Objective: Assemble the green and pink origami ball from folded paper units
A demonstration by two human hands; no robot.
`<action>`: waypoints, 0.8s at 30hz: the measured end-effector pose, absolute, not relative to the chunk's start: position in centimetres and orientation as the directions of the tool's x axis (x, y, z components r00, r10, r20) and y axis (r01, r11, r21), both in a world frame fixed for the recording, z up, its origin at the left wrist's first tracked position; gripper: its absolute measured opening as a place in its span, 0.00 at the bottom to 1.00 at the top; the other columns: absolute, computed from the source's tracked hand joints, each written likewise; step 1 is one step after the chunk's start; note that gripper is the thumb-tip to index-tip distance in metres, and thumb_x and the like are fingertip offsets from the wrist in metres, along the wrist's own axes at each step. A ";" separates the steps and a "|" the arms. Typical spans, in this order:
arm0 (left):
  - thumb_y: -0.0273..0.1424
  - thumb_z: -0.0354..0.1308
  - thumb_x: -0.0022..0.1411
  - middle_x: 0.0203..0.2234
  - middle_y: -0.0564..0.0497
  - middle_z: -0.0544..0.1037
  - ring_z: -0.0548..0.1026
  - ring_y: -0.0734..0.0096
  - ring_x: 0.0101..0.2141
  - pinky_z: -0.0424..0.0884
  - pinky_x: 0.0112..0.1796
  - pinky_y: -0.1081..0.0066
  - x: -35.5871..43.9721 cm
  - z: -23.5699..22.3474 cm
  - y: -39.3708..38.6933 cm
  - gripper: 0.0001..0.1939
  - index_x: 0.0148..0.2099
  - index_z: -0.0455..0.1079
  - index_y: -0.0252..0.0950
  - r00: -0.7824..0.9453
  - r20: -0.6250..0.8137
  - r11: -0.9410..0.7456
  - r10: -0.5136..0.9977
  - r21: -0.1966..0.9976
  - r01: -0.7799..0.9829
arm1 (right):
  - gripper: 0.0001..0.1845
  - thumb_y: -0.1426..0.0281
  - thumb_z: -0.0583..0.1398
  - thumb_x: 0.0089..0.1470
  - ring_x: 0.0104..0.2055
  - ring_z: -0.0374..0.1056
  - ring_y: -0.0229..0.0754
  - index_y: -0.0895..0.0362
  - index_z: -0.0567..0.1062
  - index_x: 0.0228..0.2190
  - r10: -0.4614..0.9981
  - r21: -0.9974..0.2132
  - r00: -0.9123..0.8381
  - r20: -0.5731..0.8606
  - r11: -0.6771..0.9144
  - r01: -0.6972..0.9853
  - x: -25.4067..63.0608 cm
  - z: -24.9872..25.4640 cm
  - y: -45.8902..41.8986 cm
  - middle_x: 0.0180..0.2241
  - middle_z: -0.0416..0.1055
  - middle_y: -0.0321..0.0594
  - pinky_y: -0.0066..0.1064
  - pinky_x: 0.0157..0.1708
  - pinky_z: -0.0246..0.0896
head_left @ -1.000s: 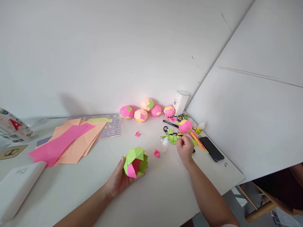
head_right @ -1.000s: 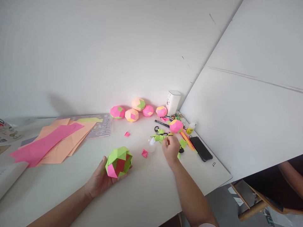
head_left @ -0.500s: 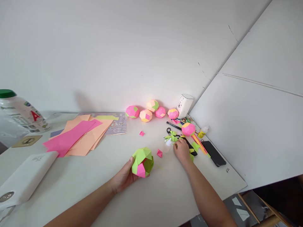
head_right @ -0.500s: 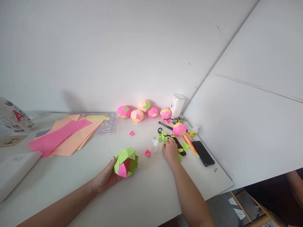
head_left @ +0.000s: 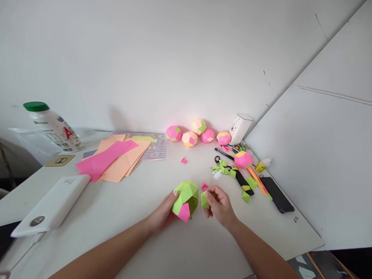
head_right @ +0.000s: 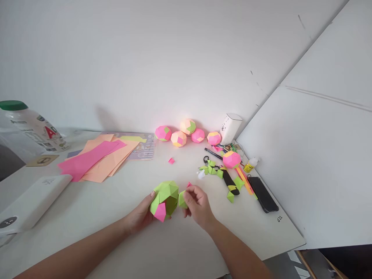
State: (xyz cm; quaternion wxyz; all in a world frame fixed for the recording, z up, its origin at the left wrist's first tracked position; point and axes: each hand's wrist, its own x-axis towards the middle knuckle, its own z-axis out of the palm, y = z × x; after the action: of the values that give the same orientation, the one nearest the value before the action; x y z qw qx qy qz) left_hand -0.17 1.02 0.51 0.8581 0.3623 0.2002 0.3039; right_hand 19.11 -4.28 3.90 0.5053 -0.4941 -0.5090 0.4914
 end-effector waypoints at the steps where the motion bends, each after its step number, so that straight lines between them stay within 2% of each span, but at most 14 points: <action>1: 0.47 0.52 0.61 0.39 0.40 0.78 0.76 0.60 0.34 0.72 0.32 0.65 -0.1 0.6 0.9 0.24 0.50 0.69 0.34 0.723 -0.124 0.532 0.679 0.762 -0.369 | 0.14 0.58 0.57 0.57 0.13 0.59 0.32 0.56 0.65 0.29 0.998 -0.999 -0.057 -0.009 -0.011 -0.043 18.6 3.7 -4.5 0.14 0.64 0.28 0.24 0.15 0.54; 4: 0.45 0.55 0.61 0.38 0.41 0.79 0.76 0.60 0.34 0.70 0.32 0.67 -0.1 0.6 0.7 0.23 0.51 0.68 0.34 0.685 -0.137 0.493 0.715 0.794 -0.356 | 0.16 0.58 0.61 0.53 0.15 0.61 0.31 0.57 0.66 0.27 0.986 -0.985 -0.135 -0.095 -0.112 -0.132 17.9 3.5 -4.7 0.17 0.65 0.29 0.23 0.14 0.53; 8: 0.43 0.55 0.61 0.41 0.42 0.79 0.76 0.57 0.39 0.70 0.36 0.67 -0.1 0.5 0.5 0.23 0.53 0.67 0.35 0.648 -0.170 0.495 0.742 0.791 -0.360 | 0.14 0.60 0.64 0.50 0.15 0.60 0.30 0.58 0.70 0.27 0.980 -0.968 -0.141 -0.143 -0.168 -0.186 18.1 3.9 -4.9 0.19 0.65 0.29 0.23 0.14 0.54; 12: 0.46 0.57 0.59 0.42 0.41 0.78 0.76 0.55 0.40 0.70 0.33 0.68 -0.2 0.7 0.5 0.26 0.54 0.67 0.35 0.644 -0.186 0.503 0.742 0.789 -0.352 | 0.12 0.64 0.66 0.48 0.18 0.63 0.32 0.58 0.72 0.28 0.981 -0.955 -0.134 -0.142 -0.171 -0.240 18.3 4.0 -4.8 0.21 0.67 0.32 0.25 0.16 0.57; 18: 0.49 0.55 0.58 0.36 0.40 0.79 0.77 0.56 0.32 0.71 0.26 0.66 -0.3 0.6 0.6 0.31 0.56 0.64 0.34 0.706 -0.180 0.556 0.685 0.756 -0.346 | 0.10 0.66 0.67 0.46 0.24 0.66 0.35 0.57 0.74 0.29 0.982 -0.956 -0.120 -0.144 -0.169 -0.239 18.8 3.9 -4.6 0.25 0.69 0.35 0.29 0.23 0.62; 21: 0.50 0.55 0.58 0.35 0.41 0.79 0.76 0.59 0.30 0.72 0.30 0.63 -0.2 0.4 0.5 0.31 0.56 0.65 0.34 0.681 -0.179 0.540 0.710 0.759 -0.363 | 0.11 0.66 0.68 0.45 0.25 0.66 0.35 0.56 0.75 0.32 0.985 -0.963 -0.121 -0.123 -0.148 -0.227 19.0 4.0 -4.7 0.26 0.69 0.34 0.30 0.26 0.63; 24: 0.50 0.54 0.59 0.37 0.40 0.78 0.77 0.54 0.35 0.72 0.34 0.61 -0.2 0.4 0.5 0.31 0.56 0.65 0.33 0.674 -0.165 0.521 0.720 0.771 -0.368 | 0.12 0.65 0.68 0.45 0.26 0.66 0.34 0.56 0.76 0.33 0.982 -0.967 -0.146 -0.119 -0.148 -0.208 18.9 4.1 -4.8 0.27 0.69 0.35 0.30 0.27 0.64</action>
State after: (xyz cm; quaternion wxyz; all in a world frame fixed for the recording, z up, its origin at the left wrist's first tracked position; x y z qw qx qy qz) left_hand -0.21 0.52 0.38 0.8382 0.3666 0.2404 0.3244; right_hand 18.93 -4.83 4.14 0.4826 -0.4405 -0.4394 0.6164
